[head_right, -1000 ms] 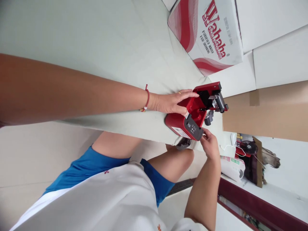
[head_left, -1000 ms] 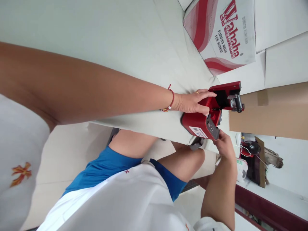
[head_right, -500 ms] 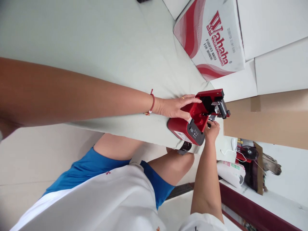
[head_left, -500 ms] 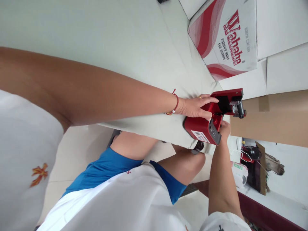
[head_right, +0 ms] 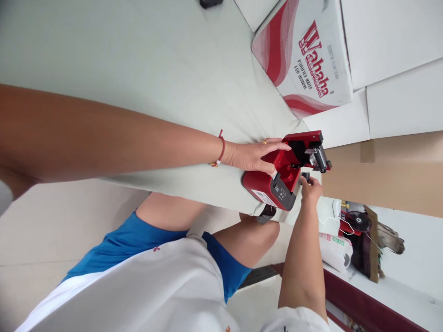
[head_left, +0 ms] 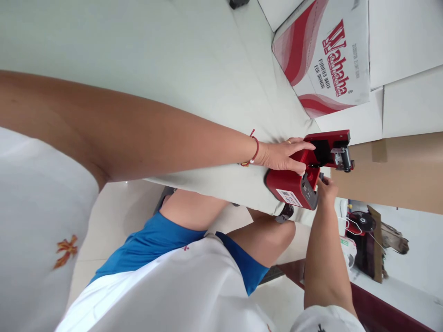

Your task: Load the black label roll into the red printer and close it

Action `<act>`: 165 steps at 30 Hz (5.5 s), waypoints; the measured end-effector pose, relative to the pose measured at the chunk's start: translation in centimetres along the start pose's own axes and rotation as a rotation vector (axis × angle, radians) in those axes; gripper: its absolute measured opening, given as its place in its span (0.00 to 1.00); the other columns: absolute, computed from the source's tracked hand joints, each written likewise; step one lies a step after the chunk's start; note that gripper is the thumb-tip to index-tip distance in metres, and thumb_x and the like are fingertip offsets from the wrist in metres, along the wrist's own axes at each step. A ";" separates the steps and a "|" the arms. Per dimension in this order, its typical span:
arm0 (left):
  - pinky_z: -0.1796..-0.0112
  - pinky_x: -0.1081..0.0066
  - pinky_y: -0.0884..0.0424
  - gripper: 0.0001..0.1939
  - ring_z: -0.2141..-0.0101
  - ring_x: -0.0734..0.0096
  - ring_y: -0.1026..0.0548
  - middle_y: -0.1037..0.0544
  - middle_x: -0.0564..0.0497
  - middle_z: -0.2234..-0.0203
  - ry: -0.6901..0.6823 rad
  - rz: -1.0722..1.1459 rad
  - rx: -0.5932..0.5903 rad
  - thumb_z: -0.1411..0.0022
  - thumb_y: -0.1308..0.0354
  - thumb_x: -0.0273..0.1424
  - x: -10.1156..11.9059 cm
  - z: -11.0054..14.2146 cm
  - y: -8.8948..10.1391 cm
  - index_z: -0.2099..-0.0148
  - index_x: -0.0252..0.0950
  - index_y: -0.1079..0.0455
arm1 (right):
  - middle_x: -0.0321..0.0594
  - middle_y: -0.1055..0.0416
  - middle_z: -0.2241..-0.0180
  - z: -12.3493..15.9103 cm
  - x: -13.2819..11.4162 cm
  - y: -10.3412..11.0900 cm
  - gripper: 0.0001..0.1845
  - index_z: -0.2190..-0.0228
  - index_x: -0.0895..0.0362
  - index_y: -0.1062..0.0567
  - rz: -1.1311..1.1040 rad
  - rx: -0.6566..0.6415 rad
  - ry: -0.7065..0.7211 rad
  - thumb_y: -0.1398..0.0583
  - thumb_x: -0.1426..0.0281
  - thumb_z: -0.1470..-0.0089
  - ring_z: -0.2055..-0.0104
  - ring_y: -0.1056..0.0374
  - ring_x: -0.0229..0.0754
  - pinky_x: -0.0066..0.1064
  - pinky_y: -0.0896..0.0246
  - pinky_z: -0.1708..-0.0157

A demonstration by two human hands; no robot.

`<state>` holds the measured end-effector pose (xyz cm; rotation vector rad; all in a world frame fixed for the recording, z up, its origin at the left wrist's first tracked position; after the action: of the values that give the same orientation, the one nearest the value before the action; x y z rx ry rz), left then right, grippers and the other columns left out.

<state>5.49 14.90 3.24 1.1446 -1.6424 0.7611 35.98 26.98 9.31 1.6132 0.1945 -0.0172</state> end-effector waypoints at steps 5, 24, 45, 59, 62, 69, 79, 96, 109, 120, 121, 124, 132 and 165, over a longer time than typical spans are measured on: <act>0.20 0.53 0.61 0.55 0.18 0.45 0.56 0.53 0.44 0.18 0.005 0.006 0.001 0.46 0.36 0.51 0.2 0.2 -0.1 0.20 0.44 0.46 | 0.45 0.17 0.61 5.9 -0.4 8.0 0.34 0.49 0.59 0.14 -0.030 -0.177 -0.155 0.28 0.45 0.44 0.64 0.23 0.49 0.39 0.22 0.65; 0.21 0.49 0.52 0.53 0.21 0.44 0.47 0.45 0.45 0.20 0.006 -0.040 0.067 0.49 0.38 0.52 -1.2 -1.7 -0.2 0.23 0.47 0.42 | 0.35 0.25 0.72 8.8 -18.2 4.4 0.30 0.45 0.54 0.18 -0.087 -0.377 0.222 0.30 0.54 0.46 0.71 0.33 0.42 0.34 0.35 0.69; 0.21 0.55 0.55 0.56 0.20 0.44 0.51 0.50 0.42 0.19 0.036 -0.033 0.046 0.50 0.38 0.54 -0.8 -1.4 0.0 0.22 0.41 0.43 | 0.46 0.18 0.50 7.3 -19.9 3.1 0.25 0.47 0.53 0.23 -0.008 -0.582 0.389 0.34 0.54 0.41 0.49 0.21 0.54 0.45 0.23 0.47; 0.21 0.54 0.54 0.51 0.20 0.47 0.50 0.49 0.45 0.20 0.005 -0.021 0.039 0.46 0.39 0.50 -0.6 -1.0 0.0 0.22 0.45 0.43 | 0.49 0.16 0.59 7.5 -21.6 2.4 0.20 0.54 0.57 0.19 0.243 -0.596 0.447 0.37 0.58 0.43 0.62 0.22 0.52 0.40 0.26 0.61; 0.21 0.51 0.55 0.50 0.20 0.46 0.50 0.48 0.45 0.20 -0.026 -0.017 0.030 0.45 0.39 0.51 -0.2 -0.7 0.0 0.22 0.46 0.43 | 0.48 0.16 0.56 8.0 -21.7 3.4 0.21 0.53 0.56 0.21 0.100 -0.560 0.462 0.36 0.54 0.40 0.57 0.22 0.52 0.41 0.26 0.57; 0.21 0.55 0.54 0.53 0.20 0.49 0.50 0.48 0.42 0.20 0.028 -0.018 0.038 0.48 0.39 0.51 -0.2 -0.8 0.1 0.22 0.41 0.43 | 0.40 0.23 0.70 8.3 -21.1 3.8 0.31 0.48 0.58 0.19 0.106 -0.666 0.279 0.32 0.49 0.46 0.69 0.32 0.43 0.32 0.37 0.72; 0.21 0.53 0.53 0.52 0.20 0.47 0.49 0.48 0.42 0.20 -0.012 -0.020 0.029 0.45 0.39 0.50 0.1 -0.5 0.1 0.21 0.41 0.44 | 0.45 0.17 0.62 7.4 -20.9 2.3 0.33 0.47 0.58 0.16 0.174 -0.799 0.179 0.33 0.53 0.49 0.68 0.29 0.43 0.33 0.32 0.68; 0.21 0.53 0.53 0.55 0.20 0.51 0.51 0.46 0.43 0.20 -0.073 -0.034 0.034 0.44 0.40 0.48 0.4 -0.2 0.2 0.18 0.44 0.51 | 0.50 0.16 0.45 10.4 -19.4 3.1 0.29 0.39 0.55 0.17 0.029 -0.315 0.441 0.41 0.53 0.30 0.45 0.19 0.55 0.47 0.23 0.43; 0.21 0.46 0.55 0.55 0.20 0.45 0.47 0.43 0.44 0.20 -0.090 -0.063 0.075 0.45 0.36 0.47 -1.4 -1.7 0.3 0.19 0.50 0.49 | 0.48 0.18 0.40 22.6 -16.3 1.6 0.25 0.36 0.49 0.21 -0.102 0.567 0.831 0.36 0.78 0.31 0.38 0.20 0.53 0.54 0.23 0.36; 0.20 0.46 0.55 0.54 0.18 0.46 0.51 0.48 0.47 0.18 -0.120 -0.054 0.067 0.43 0.35 0.40 1.6 1.6 1.6 0.18 0.51 0.51 | 0.48 0.18 0.41 23.2 -16.0 -0.4 0.25 0.39 0.50 0.20 -0.326 0.605 0.713 0.38 0.80 0.32 0.36 0.22 0.52 0.61 0.30 0.32; 0.20 0.45 0.55 0.54 0.18 0.45 0.51 0.49 0.48 0.17 -0.119 -0.042 0.072 0.43 0.34 0.40 1.6 1.8 1.9 0.18 0.53 0.50 | 0.48 0.19 0.41 23.2 -16.0 -0.6 0.24 0.39 0.50 0.20 -0.322 0.594 0.703 0.39 0.79 0.31 0.36 0.22 0.52 0.62 0.31 0.31; 0.20 0.44 0.58 0.55 0.18 0.43 0.54 0.51 0.50 0.17 -0.149 -0.051 0.086 0.45 0.31 0.38 2.3 1.5 2.6 0.18 0.52 0.49 | 0.48 0.19 0.39 23.3 -16.2 -1.0 0.26 0.36 0.50 0.23 -0.297 0.565 0.695 0.41 0.79 0.31 0.34 0.24 0.50 0.62 0.35 0.28; 0.24 0.46 0.43 0.34 0.26 0.47 0.34 0.25 0.48 0.31 -0.064 -0.033 0.181 0.37 0.40 0.37 6.8 -2.9 3.8 0.29 0.44 0.33 | 0.47 0.19 0.39 23.5 -16.6 -1.5 0.28 0.36 0.51 0.26 -0.317 0.572 0.701 0.42 0.82 0.32 0.31 0.26 0.45 0.55 0.40 0.24; 0.21 0.42 0.49 0.24 0.19 0.49 0.45 0.31 0.46 0.25 -0.190 -0.260 0.117 0.31 0.40 0.43 4.6 5.0 -0.1 0.36 0.48 0.26 | 0.45 0.16 0.45 24.0 -14.6 -0.1 0.21 0.43 0.51 0.19 -0.443 0.580 0.658 0.39 0.79 0.32 0.40 0.20 0.51 0.58 0.27 0.35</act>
<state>3.31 8.96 5.79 1.5189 -1.5771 0.6012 24.23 1.47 9.76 2.0737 1.1381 0.1289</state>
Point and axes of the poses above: each hand's wrist, its own z-axis away from the middle knuckle, its own y-axis out of the back of the hand, x = y × z, the point moved 8 cm from there along -z, towards the middle knuckle
